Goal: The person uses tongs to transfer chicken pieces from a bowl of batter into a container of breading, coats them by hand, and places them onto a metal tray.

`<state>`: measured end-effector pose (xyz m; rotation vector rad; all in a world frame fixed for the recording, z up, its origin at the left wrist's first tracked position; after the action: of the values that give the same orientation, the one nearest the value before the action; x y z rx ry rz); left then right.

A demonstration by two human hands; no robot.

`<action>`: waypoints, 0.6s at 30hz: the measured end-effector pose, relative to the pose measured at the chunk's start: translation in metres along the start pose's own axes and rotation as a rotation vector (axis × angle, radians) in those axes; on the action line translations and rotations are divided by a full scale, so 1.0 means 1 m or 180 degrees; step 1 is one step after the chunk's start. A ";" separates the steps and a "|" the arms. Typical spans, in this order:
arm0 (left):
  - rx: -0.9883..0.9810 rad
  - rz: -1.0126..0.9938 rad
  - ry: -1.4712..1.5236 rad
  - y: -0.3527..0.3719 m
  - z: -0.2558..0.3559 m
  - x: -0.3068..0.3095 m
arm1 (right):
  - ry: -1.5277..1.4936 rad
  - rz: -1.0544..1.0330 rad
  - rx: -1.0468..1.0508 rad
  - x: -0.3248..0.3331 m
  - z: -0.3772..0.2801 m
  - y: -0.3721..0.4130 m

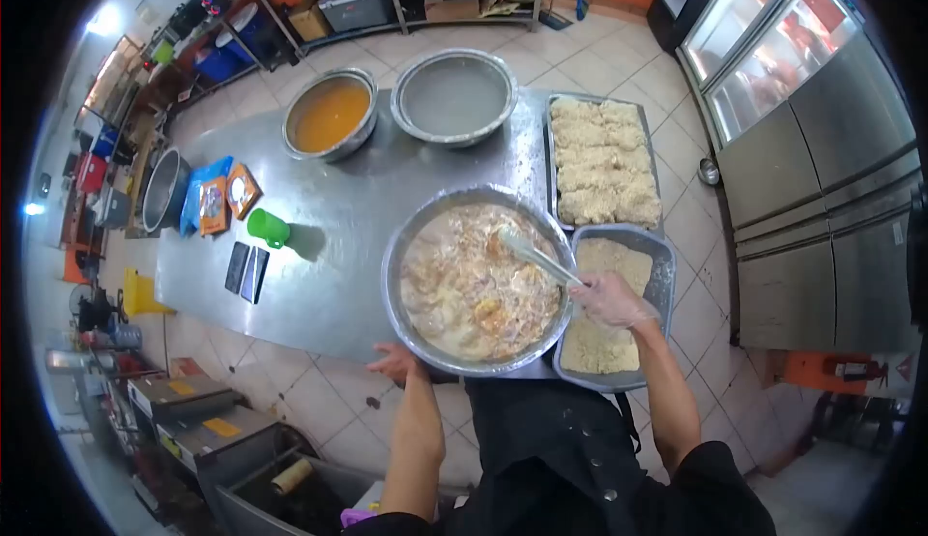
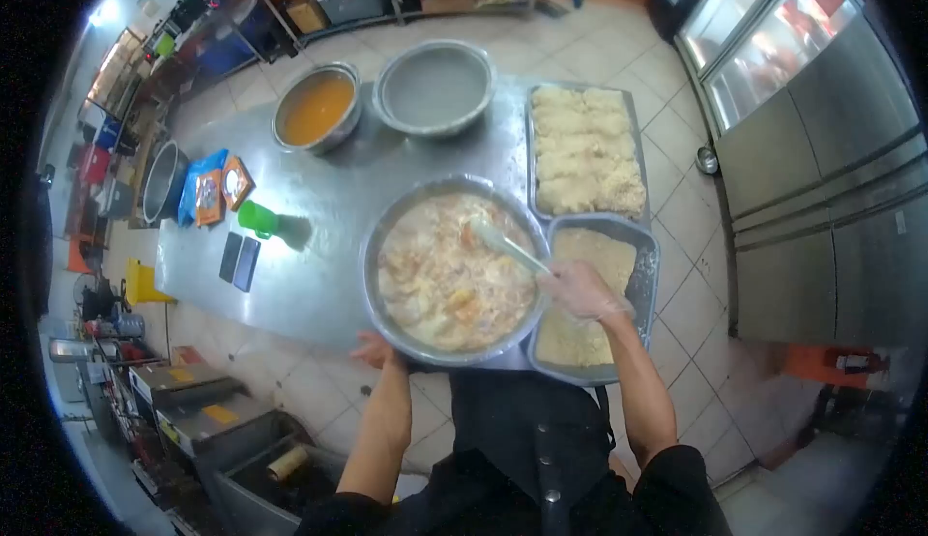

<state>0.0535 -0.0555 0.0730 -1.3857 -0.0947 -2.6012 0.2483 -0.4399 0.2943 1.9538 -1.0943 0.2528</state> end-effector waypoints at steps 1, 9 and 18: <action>0.0062 -0.0074 0.0012 -0.003 0.004 -0.002 | -0.0018 -0.0040 -0.0033 0.004 0.002 0.004; 0.0093 0.0304 -0.0248 -0.007 -0.004 -0.014 | 0.1367 0.1871 0.1075 0.020 -0.035 0.063; -0.0351 -0.0221 -0.0782 -0.008 -0.005 -0.019 | 0.1871 0.0585 0.0646 -0.032 -0.023 0.022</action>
<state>0.0576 -0.0457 0.0548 -1.7665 -0.0349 -2.5119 0.2173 -0.4082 0.3037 1.7733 -0.8721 1.0019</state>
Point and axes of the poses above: each hand's wrist, its own y-axis away from the middle knuckle, its own x-axis out of the back of the hand, z = x × y, the point moved 3 cm from there along -y, towards the middle knuckle, and after that the axes turned 13 degrees about -x, right-handed, at the moved point
